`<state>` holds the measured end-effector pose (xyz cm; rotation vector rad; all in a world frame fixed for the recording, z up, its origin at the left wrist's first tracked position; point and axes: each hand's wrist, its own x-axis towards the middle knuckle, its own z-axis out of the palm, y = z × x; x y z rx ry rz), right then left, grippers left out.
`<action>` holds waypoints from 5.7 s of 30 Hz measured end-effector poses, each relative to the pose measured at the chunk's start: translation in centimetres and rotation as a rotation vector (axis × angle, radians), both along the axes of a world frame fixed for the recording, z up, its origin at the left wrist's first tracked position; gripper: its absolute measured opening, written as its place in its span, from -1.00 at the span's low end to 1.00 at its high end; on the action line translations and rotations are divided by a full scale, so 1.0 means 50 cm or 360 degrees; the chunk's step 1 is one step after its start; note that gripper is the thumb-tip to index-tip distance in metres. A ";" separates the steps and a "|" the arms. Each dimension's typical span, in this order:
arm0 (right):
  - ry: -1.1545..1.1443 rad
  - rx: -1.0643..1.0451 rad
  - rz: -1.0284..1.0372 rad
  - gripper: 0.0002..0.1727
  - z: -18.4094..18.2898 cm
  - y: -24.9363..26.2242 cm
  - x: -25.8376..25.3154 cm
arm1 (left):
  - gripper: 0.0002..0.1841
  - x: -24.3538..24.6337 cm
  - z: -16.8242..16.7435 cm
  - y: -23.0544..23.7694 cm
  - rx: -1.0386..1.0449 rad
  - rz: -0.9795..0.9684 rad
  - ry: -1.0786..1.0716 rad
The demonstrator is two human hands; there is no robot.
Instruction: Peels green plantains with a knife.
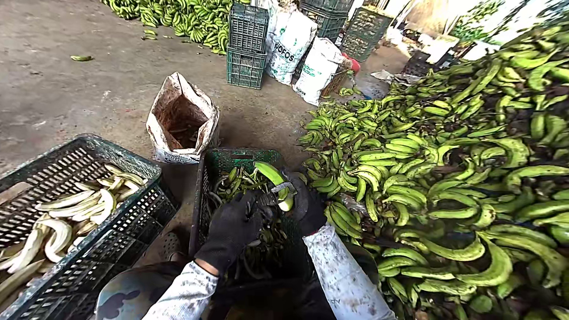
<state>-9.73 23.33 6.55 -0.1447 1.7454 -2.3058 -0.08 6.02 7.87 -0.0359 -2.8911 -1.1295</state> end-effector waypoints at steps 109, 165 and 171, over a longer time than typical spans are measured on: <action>0.0108 -0.0757 0.0149 -0.60 -0.025 -0.043 0.039 | -0.44 0.008 -0.091 -0.024 0.0171 0.0289 0.0497; 0.0481 0.0602 0.0075 -0.47 -0.072 0.035 0.059 | -0.40 0.023 -0.144 -0.002 -0.0198 0.0016 0.0491; 0.0450 0.0712 0.0342 -0.49 -0.028 0.039 0.098 | -0.48 -0.004 -0.126 -0.051 0.0481 0.0402 -0.0404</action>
